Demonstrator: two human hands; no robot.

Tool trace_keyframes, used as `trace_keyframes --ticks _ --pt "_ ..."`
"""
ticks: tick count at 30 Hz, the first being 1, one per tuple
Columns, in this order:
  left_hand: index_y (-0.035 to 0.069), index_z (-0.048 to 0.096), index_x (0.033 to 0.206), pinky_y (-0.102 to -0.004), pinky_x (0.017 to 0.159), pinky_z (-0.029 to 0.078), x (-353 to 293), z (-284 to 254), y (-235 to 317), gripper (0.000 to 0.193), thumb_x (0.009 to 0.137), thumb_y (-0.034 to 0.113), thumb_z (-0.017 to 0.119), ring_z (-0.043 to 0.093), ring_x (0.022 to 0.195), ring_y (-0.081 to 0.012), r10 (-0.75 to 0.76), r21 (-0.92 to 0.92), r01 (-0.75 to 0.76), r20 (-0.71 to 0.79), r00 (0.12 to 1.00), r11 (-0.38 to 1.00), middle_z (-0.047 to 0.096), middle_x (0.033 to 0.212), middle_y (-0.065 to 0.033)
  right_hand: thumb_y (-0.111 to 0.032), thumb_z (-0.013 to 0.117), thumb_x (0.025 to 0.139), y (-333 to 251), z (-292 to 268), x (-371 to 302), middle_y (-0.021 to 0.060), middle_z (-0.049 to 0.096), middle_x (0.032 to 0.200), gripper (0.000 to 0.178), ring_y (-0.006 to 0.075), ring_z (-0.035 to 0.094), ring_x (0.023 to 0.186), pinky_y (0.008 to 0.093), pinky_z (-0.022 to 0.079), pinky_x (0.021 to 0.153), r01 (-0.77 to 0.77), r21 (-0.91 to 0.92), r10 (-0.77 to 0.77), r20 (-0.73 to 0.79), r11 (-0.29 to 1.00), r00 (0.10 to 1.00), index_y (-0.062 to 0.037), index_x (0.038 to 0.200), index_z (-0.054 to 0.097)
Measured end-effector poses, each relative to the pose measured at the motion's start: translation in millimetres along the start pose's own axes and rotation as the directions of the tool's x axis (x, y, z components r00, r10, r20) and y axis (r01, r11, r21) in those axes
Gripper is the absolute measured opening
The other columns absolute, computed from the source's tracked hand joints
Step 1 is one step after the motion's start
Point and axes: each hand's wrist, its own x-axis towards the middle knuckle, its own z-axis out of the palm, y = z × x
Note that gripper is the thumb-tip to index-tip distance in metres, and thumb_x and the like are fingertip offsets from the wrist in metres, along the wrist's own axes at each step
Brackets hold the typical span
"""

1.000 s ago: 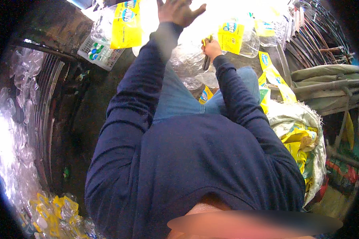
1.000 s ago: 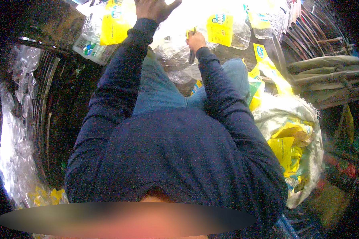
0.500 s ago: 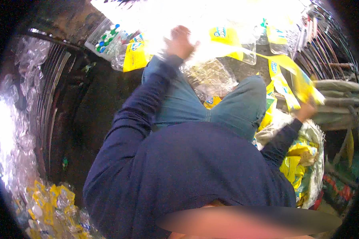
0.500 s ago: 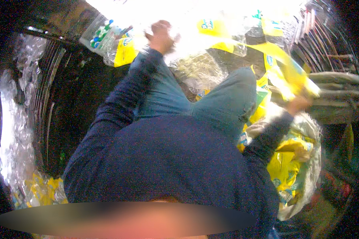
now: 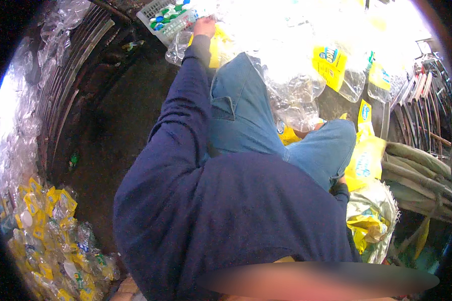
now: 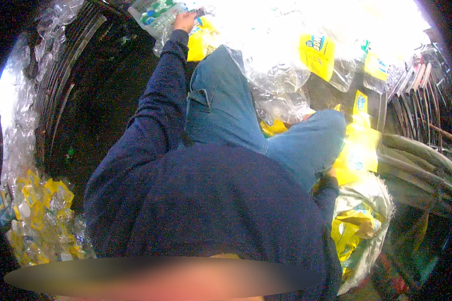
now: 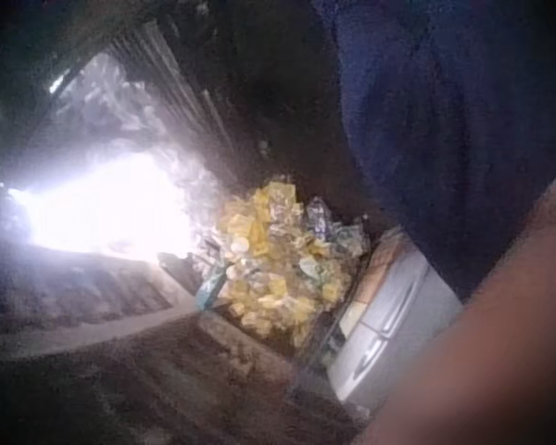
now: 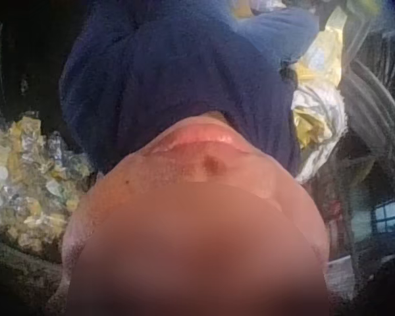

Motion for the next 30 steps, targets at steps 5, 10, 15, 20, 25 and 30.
trace_keyframes --ticks 5,10,15,20,25,30 --pt "-0.005 0.058 0.109 -0.0371 0.094 0.044 49.6 23.2 -162.7 0.055 0.07 0.033 0.064 0.056 0.109 -0.0321 -0.347 0.304 0.307 0.088 0.934 0.902 0.058 0.114 -0.0232 -0.022 0.053 0.082 19.8 28.3 -7.9 0.0192 0.063 0.089 0.033 0.0329 0.059 0.079 0.0393 0.049 0.07 0.022 -0.093 0.005 0.285 0.995 0.959 -0.0017 0.107 0.057" --pt "-0.001 0.05 0.123 -0.0335 0.1 0.038 45.6 47.0 -228.7 0.063 0.074 0.037 0.06 0.051 0.118 -0.0255 -0.527 0.503 0.425 0.073 0.847 0.752 0.054 0.125 -0.0178 -0.023 0.05 0.086 40.2 -8.3 -7.7 0.0165 0.062 0.087 0.03 0.0289 0.059 0.074 0.0374 0.049 0.067 0.166 -0.192 -0.078 0.397 0.967 0.914 -0.0032 0.108 0.055" --pt "0.003 0.06 0.113 -0.0372 0.096 0.041 52.5 42.4 -197.0 0.049 0.079 0.038 0.054 0.053 0.115 -0.0277 -0.584 0.479 0.487 0.068 0.809 0.73 0.055 0.124 -0.0158 -0.021 0.053 0.085 65.6 -37.3 6.8 0.017 0.06 0.1 0.025 0.0285 0.06 0.085 0.0367 0.051 0.07 -0.069 0.245 0.037 0.131 0.967 0.991 -0.0042 0.101 0.06" --pt "0.009 0.064 0.106 -0.0419 0.087 0.044 22.6 -4.8 -79.0 0.044 0.087 0.042 0.044 0.058 0.103 -0.0329 -0.395 0.526 0.35 -0.029 0.918 0.775 0.062 0.11 -0.0157 -0.021 0.053 0.086 -18.4 -96.0 10.6 0.0201 0.055 0.113 0.03 0.0327 0.058 0.098 0.0391 0.05 0.078 -0.17 0.289 0.145 0.104 0.942 0.984 -0.0026 0.109 0.056" --pt "0.01 0.066 0.094 -0.0446 0.076 0.046 -19.6 -48.5 56.3 0.042 0.089 0.045 0.042 0.06 0.088 -0.0363 0.252 0.446 -0.265 0.09 0.963 0.855 0.064 0.093 -0.0156 -0.018 0.051 0.087 -213.1 -197.7 -18.0 0.0198 0.057 0.108 0.028 0.0337 0.057 0.096 0.0393 0.048 0.078 0.227 0.247 -0.167 -0.242 0.942 0.956 -0.0014 0.109 0.056" --pt "0.009 0.066 0.086 -0.0457 0.073 0.047 -56.5 -61.0 145.4 0.039 0.087 0.04 0.043 0.06 0.083 -0.0353 0.49 0.383 -0.523 0.189 0.851 0.761 0.064 0.084 -0.0157 -0.015 0.049 0.088 -413.1 -246.4 -40.7 0.0196 0.059 0.103 0.026 0.0346 0.057 0.094 0.0395 0.047 0.077 0.766 0.043 -0.688 -0.412 0.641 0.598 -0.0002 0.109 0.056"
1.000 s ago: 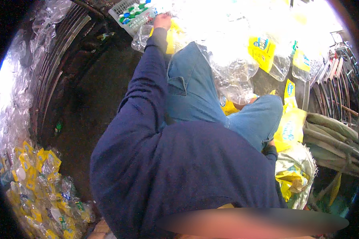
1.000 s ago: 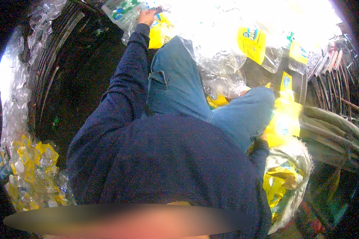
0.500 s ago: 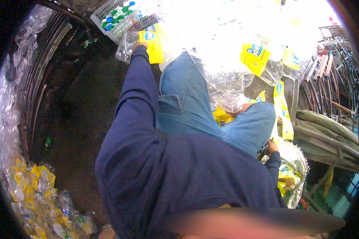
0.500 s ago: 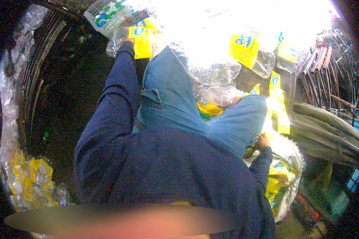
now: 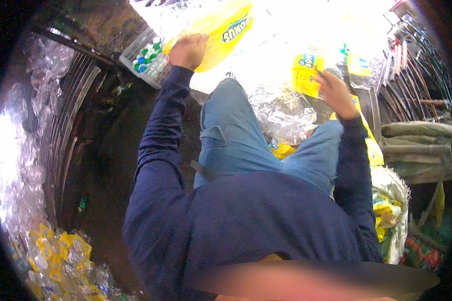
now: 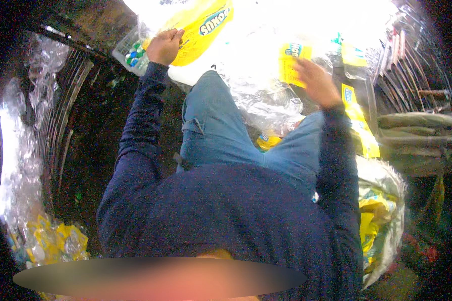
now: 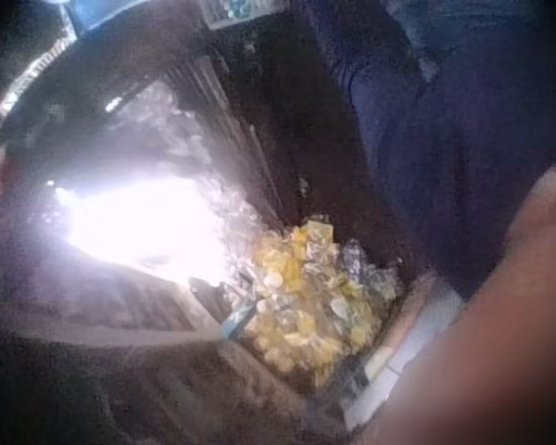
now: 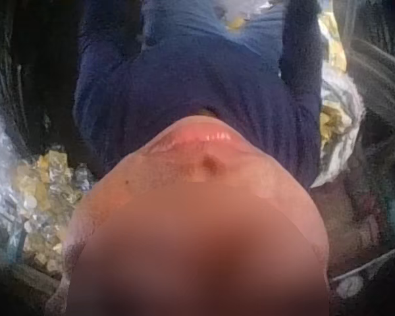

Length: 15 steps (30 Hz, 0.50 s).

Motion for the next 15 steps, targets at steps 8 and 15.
trace_keyframes --ticks 8,15 --pt "0.011 0.066 0.083 -0.0402 0.058 0.046 -17.8 -35.3 42.5 0.037 0.089 0.042 0.048 0.062 0.067 -0.0298 0.27 0.05 -0.266 -0.117 0.956 0.963 0.063 0.07 -0.0103 -0.023 0.044 0.093 -70.9 122.6 112.8 0.022 0.059 0.081 0.026 0.041 0.057 0.08 0.0465 0.045 0.072 0.243 -0.007 -0.232 -0.319 0.97 0.919 0.0004 0.085 0.054" --pt "0.003 0.063 0.103 -0.0321 0.07 0.049 8.5 -77.4 45.4 0.031 0.092 0.028 0.049 0.065 0.075 -0.0262 0.339 -0.638 -0.177 0.14 0.93 0.749 0.068 0.087 -0.0095 -0.023 0.05 0.087 -41.2 99.9 76.3 0.0225 0.062 0.088 0.026 0.0389 0.059 0.085 0.0441 0.047 0.076 0.085 -0.042 -0.086 -0.034 0.996 0.996 0.0 0.091 0.061"
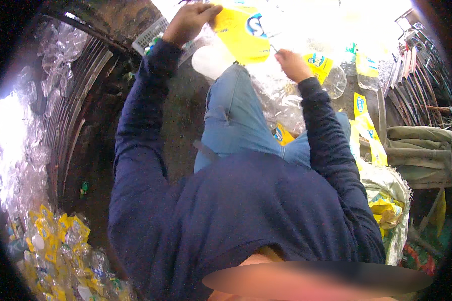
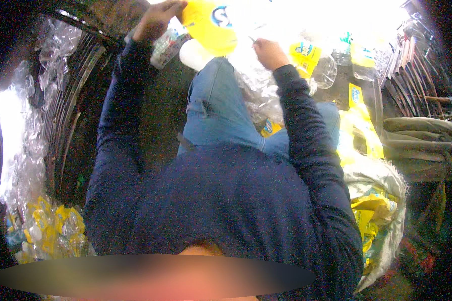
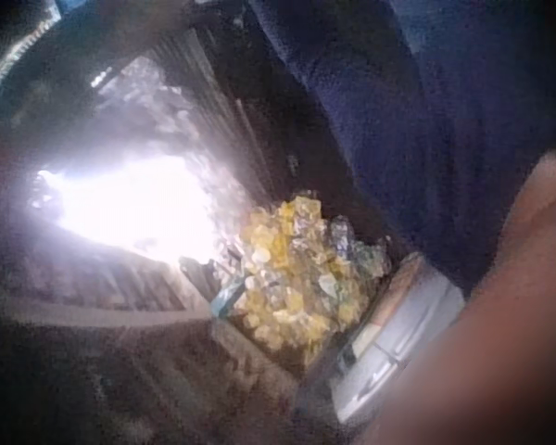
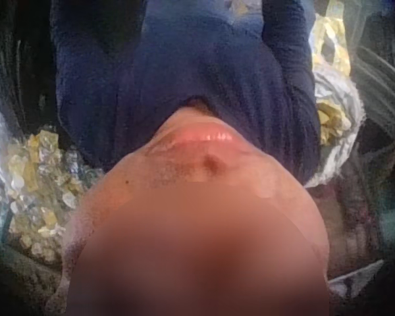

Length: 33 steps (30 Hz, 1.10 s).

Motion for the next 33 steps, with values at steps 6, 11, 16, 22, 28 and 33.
trace_keyframes --ticks 6,11,16,22,28,33 --pt "-0.002 0.061 0.07 -0.0274 0.053 0.043 48.8 37.3 63.8 0.04 0.092 0.03 0.052 0.055 0.054 -0.0116 0.147 -0.05 -0.145 0.044 0.988 0.988 0.059 0.057 -0.0065 -0.024 0.052 0.091 -43.8 -97.2 -26.3 0.0068 0.061 0.092 0.028 0.0159 0.059 0.083 0.0298 0.048 0.072 0.155 0.635 0.028 -0.269 0.756 0.963 -0.0055 0.111 0.053" --pt "-0.003 0.061 0.069 -0.0308 0.049 0.043 65.5 61.0 92.3 0.041 0.091 0.031 0.054 0.056 0.051 -0.013 0.23 -0.158 -0.22 0.047 0.972 0.963 0.059 0.056 -0.0063 -0.027 0.053 0.088 -48.6 -83.4 -13.6 0.0093 0.057 0.108 0.044 0.016 0.059 0.094 0.0269 0.049 0.079 0.204 0.961 -0.285 -0.147 0.184 0.947 -0.001 0.122 0.044" --pt "0.002 0.065 0.088 -0.0353 0.067 0.048 40.3 60.7 107.6 0.025 0.082 0.026 0.063 0.062 0.075 -0.0311 0.443 0.139 -0.43 -0.073 0.894 0.892 0.064 0.08 -0.0166 -0.016 0.059 0.087 -35.7 -35.1 15.1 0.0043 0.059 0.095 0.023 0.0142 0.056 0.074 0.0267 0.044 0.052 0.171 0.977 0.152 -0.189 0.129 0.97 -0.0057 0.106 0.052" --pt "0.016 0.059 0.106 -0.0509 0.081 0.038 -10.2 39.6 55.1 0.036 0.081 0.042 0.057 0.053 0.095 -0.0253 0.197 0.945 0.245 -0.288 0.937 0.217 0.056 0.098 -0.0073 -0.027 0.049 0.092 -40.0 -15.1 18.8 0.0026 0.058 0.091 0.023 0.0147 0.056 0.075 0.0284 0.046 0.061 0.061 0.957 0.008 -0.061 -0.283 0.998 -0.0093 0.107 0.052" --pt "0.016 0.065 0.086 -0.0448 0.07 0.04 27.5 0.3 -78.0 0.031 0.087 0.041 0.047 0.061 0.071 -0.0227 0.412 0.942 0.32 -0.331 0.849 0.099 0.063 0.075 -0.0046 -0.018 0.054 0.088 -77.0 4.6 -28.8 0.0046 0.062 0.088 0.021 0.0165 0.06 0.075 0.0289 0.05 0.067 -0.019 1.0 -0.019 0.019 -0.007 1.0 -0.0055 0.104 0.057" --pt "0.018 0.064 0.107 -0.0498 0.077 0.04 18.1 -42.2 -170.9 0.064 0.087 0.066 0.026 0.066 0.082 -0.0293 0.028 0.891 0.442 -0.446 0.894 0.105 0.068 0.092 -0.0094 -0.017 0.062 0.077 -44.3 -40.7 -134.9 0.0097 0.063 0.096 0.036 0.0214 0.062 0.081 0.0327 0.051 0.074 0.112 0.521 -0.108 -0.037 0.846 0.993 0.0007 0.108 0.056"
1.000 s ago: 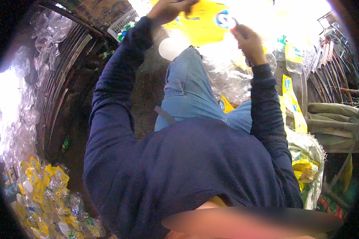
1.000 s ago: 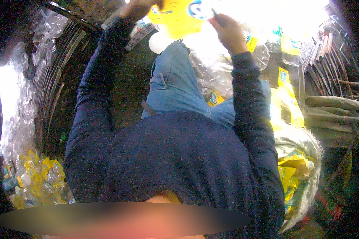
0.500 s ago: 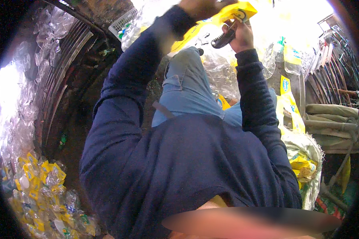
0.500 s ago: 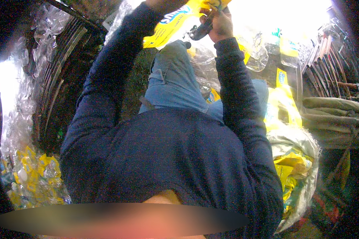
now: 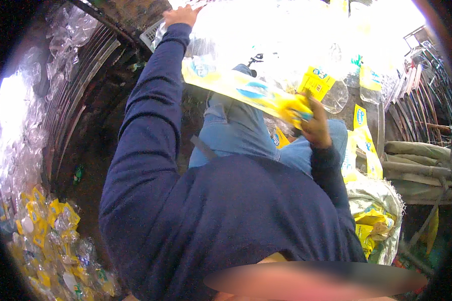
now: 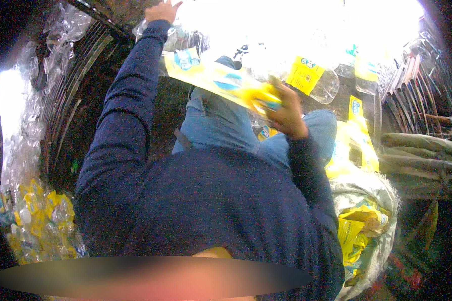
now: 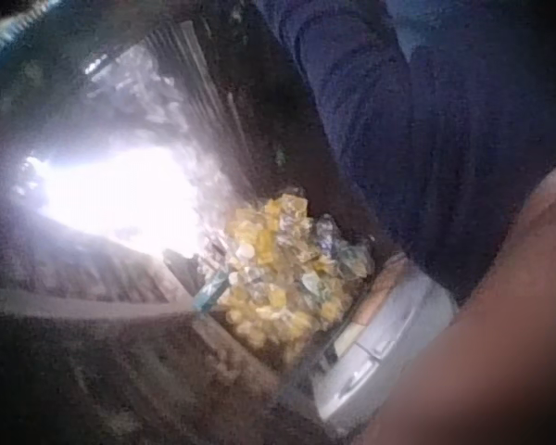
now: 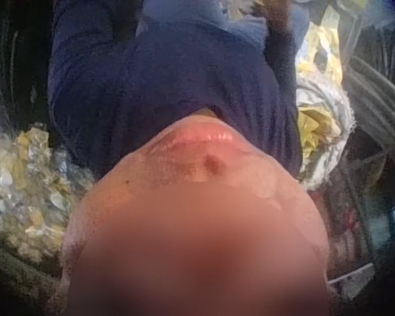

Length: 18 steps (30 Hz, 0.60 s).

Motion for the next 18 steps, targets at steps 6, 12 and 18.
trace_keyframes --ticks 6,12,18 --pt "0.015 0.056 0.118 -0.0551 0.09 0.039 -28.0 66.0 -26.3 0.048 0.089 0.051 0.043 0.059 0.102 -0.0287 0.127 -0.215 -0.101 0.109 0.986 0.971 0.059 0.114 -0.0158 -0.012 0.065 0.08 -3.6 -108.6 -94.3 0.0005 0.057 0.084 0.02 0.0094 0.052 0.065 0.0218 0.038 0.047 -0.167 0.373 0.406 -0.782 0.913 0.473 -0.0083 0.099 0.06" --pt "0.007 0.049 0.124 -0.0467 0.098 0.036 -117.6 -113.3 48.8 0.057 0.081 0.04 0.063 0.048 0.115 -0.0298 0.686 -0.931 -0.007 0.264 0.678 0.365 0.047 0.128 -0.0148 -0.004 0.065 0.07 -9.1 -173.6 -111.4 0.0053 0.056 0.091 0.024 0.022 0.056 0.088 0.0321 0.045 0.076 -0.409 -0.604 -0.254 -0.723 0.684 0.643 -0.009 0.089 0.053" --pt "0.007 0.047 0.125 -0.0583 0.1 0.028 -211.9 -243.1 51.8 0.079 0.062 0.041 0.079 0.042 0.122 -0.0291 0.689 -0.612 -0.507 0.088 0.719 0.607 0.041 0.134 -0.0114 0.005 0.057 0.072 -1.9 -185.4 -74.9 0.0023 0.052 0.086 0.021 0.0111 0.054 0.072 0.0207 0.042 0.064 -0.406 -0.597 -0.222 -0.711 0.692 0.667 -0.0075 0.087 0.049"
